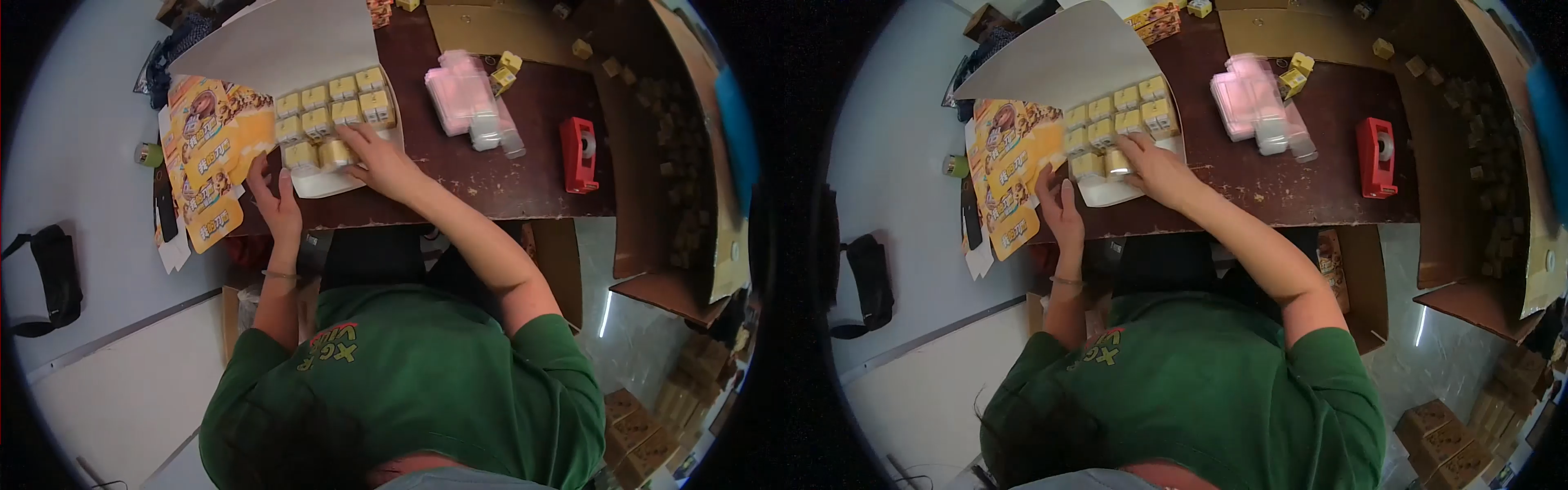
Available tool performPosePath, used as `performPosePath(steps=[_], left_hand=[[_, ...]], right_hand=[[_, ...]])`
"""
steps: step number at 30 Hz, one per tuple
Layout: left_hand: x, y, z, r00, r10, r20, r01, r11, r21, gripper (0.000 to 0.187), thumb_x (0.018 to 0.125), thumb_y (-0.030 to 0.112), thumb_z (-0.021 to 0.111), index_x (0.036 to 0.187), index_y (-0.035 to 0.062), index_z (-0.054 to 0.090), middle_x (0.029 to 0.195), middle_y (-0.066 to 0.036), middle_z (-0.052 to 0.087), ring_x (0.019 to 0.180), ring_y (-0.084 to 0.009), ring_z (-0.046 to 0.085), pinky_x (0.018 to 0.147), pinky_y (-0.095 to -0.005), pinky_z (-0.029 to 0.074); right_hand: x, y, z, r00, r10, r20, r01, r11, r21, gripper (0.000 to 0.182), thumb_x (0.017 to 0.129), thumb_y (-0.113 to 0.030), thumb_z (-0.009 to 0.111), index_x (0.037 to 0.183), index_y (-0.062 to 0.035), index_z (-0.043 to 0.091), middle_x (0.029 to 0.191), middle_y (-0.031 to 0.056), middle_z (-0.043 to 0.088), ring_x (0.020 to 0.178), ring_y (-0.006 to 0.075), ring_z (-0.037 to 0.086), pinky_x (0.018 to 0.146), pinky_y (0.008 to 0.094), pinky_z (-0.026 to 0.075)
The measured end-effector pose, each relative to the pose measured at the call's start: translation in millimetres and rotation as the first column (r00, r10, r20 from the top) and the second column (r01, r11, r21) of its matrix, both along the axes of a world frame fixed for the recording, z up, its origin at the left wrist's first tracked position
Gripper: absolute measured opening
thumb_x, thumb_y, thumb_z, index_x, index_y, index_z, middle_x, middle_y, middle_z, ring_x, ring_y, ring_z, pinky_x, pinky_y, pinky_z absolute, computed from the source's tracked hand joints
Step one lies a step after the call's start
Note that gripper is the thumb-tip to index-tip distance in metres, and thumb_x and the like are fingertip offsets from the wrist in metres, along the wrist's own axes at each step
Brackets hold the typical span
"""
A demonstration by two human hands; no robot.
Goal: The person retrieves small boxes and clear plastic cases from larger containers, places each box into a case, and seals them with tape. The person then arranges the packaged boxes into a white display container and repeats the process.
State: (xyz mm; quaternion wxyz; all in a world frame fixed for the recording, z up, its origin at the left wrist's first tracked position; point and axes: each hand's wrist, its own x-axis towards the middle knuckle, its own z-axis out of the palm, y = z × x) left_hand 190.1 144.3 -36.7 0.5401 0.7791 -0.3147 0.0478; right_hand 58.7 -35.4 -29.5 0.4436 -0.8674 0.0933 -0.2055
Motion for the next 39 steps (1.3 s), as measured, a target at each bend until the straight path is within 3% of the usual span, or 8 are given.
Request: performPosePath(steps=[8, 12, 15, 22, 24, 27, 34, 39], left_hand=[[5.6, -3.3, -17.5, 0.991, -0.052, 0.121, 0.037, 0.992, 0.117, 0.045, 0.094, 0.015, 0.061, 0.136, 0.0042, 0.050, 0.151, -0.022, 0.030, 0.140, -0.0361, 0.031, 0.114, -0.0459, 0.026], [-12.1, -14.0, 10.5, 0.930, -0.136, 0.341, 0.126, 0.991, 0.050, 0.039, 0.092, 0.011, 0.058, 0.130, 0.0001, 0.053, 0.151, -0.022, 0.032, 0.142, -0.0360, 0.029, 0.115, -0.0487, 0.023], [-44.9, -37.5, 14.5, 0.867, -0.416, 0.276, 0.415, 0.908, 0.065, 0.038, 0.087, 0.006, 0.061, 0.125, 0.0026, 0.056, 0.148, -0.023, 0.035, 0.137, -0.0403, 0.035, 0.112, -0.0492, 0.029], [-116.7, -102.4, -5.2, 0.591, -0.775, -0.223, 0.789, 0.613, -0.037, 0.044, 0.087, 0.009, 0.066, 0.129, 0.0033, 0.055, 0.143, -0.015, 0.046, 0.130, -0.0302, 0.047, 0.108, -0.0397, 0.039], [-117.1, -117.7, -6.8, 0.490, -0.748, -0.448, 0.754, 0.622, -0.213, 0.057, 0.089, 0.011, 0.066, 0.141, 0.0022, 0.045, 0.147, -0.014, 0.043, 0.132, -0.0281, 0.045, 0.110, -0.0396, 0.036], [-103.0, -134.3, -2.2, -0.071, -0.740, -0.669, 0.528, 0.541, -0.655, 0.071, 0.099, 0.032, 0.051, 0.155, 0.0030, 0.019, 0.155, -0.019, 0.031, 0.142, -0.0280, 0.033, 0.117, -0.0409, 0.025], [-123.7, -123.8, 25.5, -0.539, -0.534, -0.652, 0.632, 0.255, -0.732, 0.089, 0.073, 0.008, 0.056, 0.154, 0.0049, 0.020, 0.145, -0.020, 0.042, 0.138, -0.0359, 0.039, 0.116, -0.0475, 0.029], [-141.9, -112.7, 2.7, -0.745, -0.339, -0.574, 0.514, 0.257, -0.818, 0.069, 0.083, 0.016, 0.061, 0.145, 0.0060, 0.034, 0.133, -0.020, 0.050, 0.124, -0.0364, 0.051, 0.114, -0.0522, 0.033]], right_hand=[[-11.7, -13.5, -4.3, 0.943, -0.261, 0.208, 0.294, 0.944, -0.152, 0.042, 0.083, -0.008, 0.070, 0.124, -0.0104, 0.060, 0.129, 0.0147, 0.055, 0.111, 0.0361, 0.059, 0.089, 0.0424, 0.052], [-80.9, -132.3, -14.1, 0.507, -0.824, 0.254, 0.803, 0.345, -0.485, 0.041, 0.083, -0.035, 0.073, 0.106, -0.0018, 0.066, 0.113, 0.0175, 0.063, 0.100, 0.0356, 0.060, 0.086, 0.0443, 0.048], [-104.0, -168.8, -22.9, 0.464, -0.797, -0.388, 0.777, 0.576, -0.254, 0.048, 0.075, -0.047, 0.079, 0.089, -0.0026, 0.069, 0.093, 0.0176, 0.069, 0.088, 0.0338, 0.066, 0.077, 0.0445, 0.051], [-105.8, -163.4, -34.9, 0.519, -0.855, -0.011, 0.851, 0.518, -0.084, 0.020, 0.082, -0.021, 0.077, 0.085, -0.0028, 0.068, 0.073, 0.0095, 0.069, 0.065, 0.0181, 0.065, 0.060, 0.0320, 0.050], [-114.7, -142.7, -2.2, 0.665, -0.744, -0.057, 0.712, 0.610, 0.348, 0.016, 0.086, -0.019, 0.073, 0.088, -0.0034, 0.068, 0.073, 0.0035, 0.067, 0.065, 0.0125, 0.061, 0.059, 0.0280, 0.047], [-131.4, -72.4, 7.4, 0.875, -0.472, -0.108, 0.416, 0.618, 0.667, 0.015, 0.091, -0.016, 0.069, 0.086, -0.0025, 0.063, 0.072, 0.0012, 0.065, 0.065, 0.0060, 0.057, 0.057, 0.0241, 0.045], [-183.7, -23.7, 42.1, 0.848, -0.498, 0.179, 0.505, 0.659, -0.558, 0.049, 0.079, -0.030, 0.075, 0.121, -0.0099, 0.059, 0.121, 0.0072, 0.059, 0.115, 0.0248, 0.052, 0.103, 0.0454, 0.036], [-218.4, -33.6, 28.4, 0.991, -0.137, -0.007, 0.137, 0.990, 0.041, 0.014, 0.088, -0.021, 0.068, 0.093, -0.0076, 0.070, 0.090, 0.0053, 0.065, 0.091, 0.0230, 0.059, 0.092, 0.0390, 0.042]])
